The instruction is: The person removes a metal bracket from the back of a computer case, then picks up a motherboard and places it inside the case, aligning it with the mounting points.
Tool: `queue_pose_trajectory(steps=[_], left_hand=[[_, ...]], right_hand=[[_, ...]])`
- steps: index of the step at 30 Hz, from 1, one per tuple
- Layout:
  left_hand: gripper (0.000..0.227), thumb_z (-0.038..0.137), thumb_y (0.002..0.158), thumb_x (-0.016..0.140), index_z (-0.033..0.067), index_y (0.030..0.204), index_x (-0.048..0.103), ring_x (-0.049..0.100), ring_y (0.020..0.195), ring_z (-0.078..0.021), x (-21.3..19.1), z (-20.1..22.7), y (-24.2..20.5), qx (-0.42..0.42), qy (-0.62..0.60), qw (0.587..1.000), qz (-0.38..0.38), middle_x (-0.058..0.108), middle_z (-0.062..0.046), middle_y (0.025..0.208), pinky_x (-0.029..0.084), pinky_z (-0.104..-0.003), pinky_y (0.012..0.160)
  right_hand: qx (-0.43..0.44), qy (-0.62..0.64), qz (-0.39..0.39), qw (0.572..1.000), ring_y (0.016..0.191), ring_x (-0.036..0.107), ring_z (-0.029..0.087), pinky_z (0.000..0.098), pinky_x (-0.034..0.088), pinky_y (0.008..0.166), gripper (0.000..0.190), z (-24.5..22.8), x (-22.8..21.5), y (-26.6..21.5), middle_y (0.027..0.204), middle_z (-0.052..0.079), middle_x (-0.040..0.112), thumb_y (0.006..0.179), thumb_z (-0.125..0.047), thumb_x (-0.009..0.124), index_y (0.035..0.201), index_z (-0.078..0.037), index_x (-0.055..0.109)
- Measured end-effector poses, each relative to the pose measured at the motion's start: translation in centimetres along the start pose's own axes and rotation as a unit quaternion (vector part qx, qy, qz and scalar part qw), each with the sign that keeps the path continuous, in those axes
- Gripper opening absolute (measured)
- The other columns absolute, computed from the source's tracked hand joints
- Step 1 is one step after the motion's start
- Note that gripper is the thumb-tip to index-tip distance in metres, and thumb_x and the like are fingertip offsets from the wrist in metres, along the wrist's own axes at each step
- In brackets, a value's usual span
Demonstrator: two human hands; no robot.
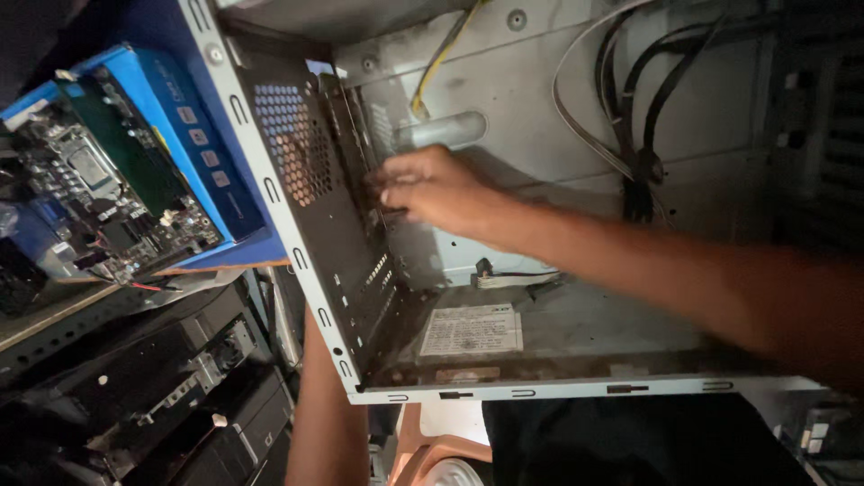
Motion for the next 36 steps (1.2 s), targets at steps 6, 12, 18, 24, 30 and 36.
queue_pose_trajectory(steps=[6, 12, 18, 24, 30, 36], left_hand=[[0.021, 0.022, 0.105, 0.054, 0.0041, 0.113, 0.062, 0.056, 0.072, -0.0130, 0.2, 0.2, 0.8, 0.002, 0.001, 1.000, -0.007, 0.061, -0.004, 0.091, 0.047, -0.029, 0.058], [0.021, 0.022, 0.105, 0.054, 0.0045, 0.112, 0.062, 0.056, 0.071, -0.0129, 0.3, -0.8, 0.6, -0.004, -0.004, 1.000, -0.009, 0.060, -0.004, 0.090, 0.047, -0.029, 0.058], [0.021, 0.023, 0.105, 0.054, 0.0048, 0.111, 0.062, 0.056, 0.070, -0.0128, 0.3, 0.1, 0.4, 0.000, -0.007, 1.000, -0.014, 0.060, -0.004, 0.089, 0.047, -0.029, 0.057], [0.021, 0.023, 0.105, 0.054, 0.0052, 0.111, 0.062, 0.055, 0.069, -0.0126, 1.0, 1.4, 1.2, 0.012, -0.009, 1.000, -0.016, 0.060, -0.004, 0.088, 0.046, -0.029, 0.056], [0.021, 0.024, 0.105, 0.054, 0.0055, 0.110, 0.062, 0.055, 0.068, -0.0125, 1.0, 1.8, 1.1, 0.012, -0.003, 1.000, -0.018, 0.060, -0.003, 0.087, 0.046, -0.029, 0.056], [0.021, 0.024, 0.104, 0.054, 0.0059, 0.109, 0.062, 0.055, 0.067, -0.0124, 1.1, 1.6, 1.2, 0.013, -0.003, 1.000, -0.019, 0.060, -0.003, 0.086, 0.046, -0.028, 0.055]], right_hand=[[-0.087, -0.129, 0.035, 0.987, 0.088, 0.068, 0.015, 0.0287, 0.057, 0.077, 0.040, -3.1, 0.6, 0.6, 0.094, 0.007, 0.074, 0.085, -0.029, 0.080, 0.113, -0.003, 0.069], [-0.140, -0.289, 0.066, 0.945, 0.083, 0.072, 0.019, 0.0361, 0.057, 0.077, 0.042, -6.1, -0.3, -0.3, 0.092, 0.009, 0.077, 0.080, -0.026, 0.081, 0.115, -0.005, 0.069], [-0.079, -0.289, 0.092, 0.950, 0.072, 0.073, 0.024, 0.0394, 0.058, 0.068, 0.041, -5.1, -0.8, -0.2, 0.086, 0.014, 0.076, 0.085, -0.021, 0.072, 0.121, -0.004, 0.065], [-0.118, -0.293, 0.091, 0.944, 0.074, 0.071, 0.025, 0.0380, 0.056, 0.068, 0.042, -5.9, -0.9, -0.4, 0.087, 0.019, 0.074, 0.088, -0.014, 0.070, 0.129, -0.003, 0.064], [-0.149, -0.264, 0.078, 0.950, 0.082, 0.077, 0.021, 0.0349, 0.060, 0.075, 0.039, -6.6, -0.2, -0.8, 0.097, 0.014, 0.079, 0.087, -0.013, 0.069, 0.124, 0.000, 0.066], [-0.187, -0.310, 0.097, 0.927, 0.095, 0.074, 0.027, 0.0389, 0.057, 0.086, 0.046, -7.7, -0.1, -0.9, 0.107, 0.020, 0.075, 0.089, -0.016, 0.075, 0.129, 0.003, 0.063]])
Point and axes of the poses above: each hand's wrist, its own y-axis towards the middle knuckle, its own x-axis out of the palm, z = x × y, the point moved 10 cm from there along y, towards the middle knuckle
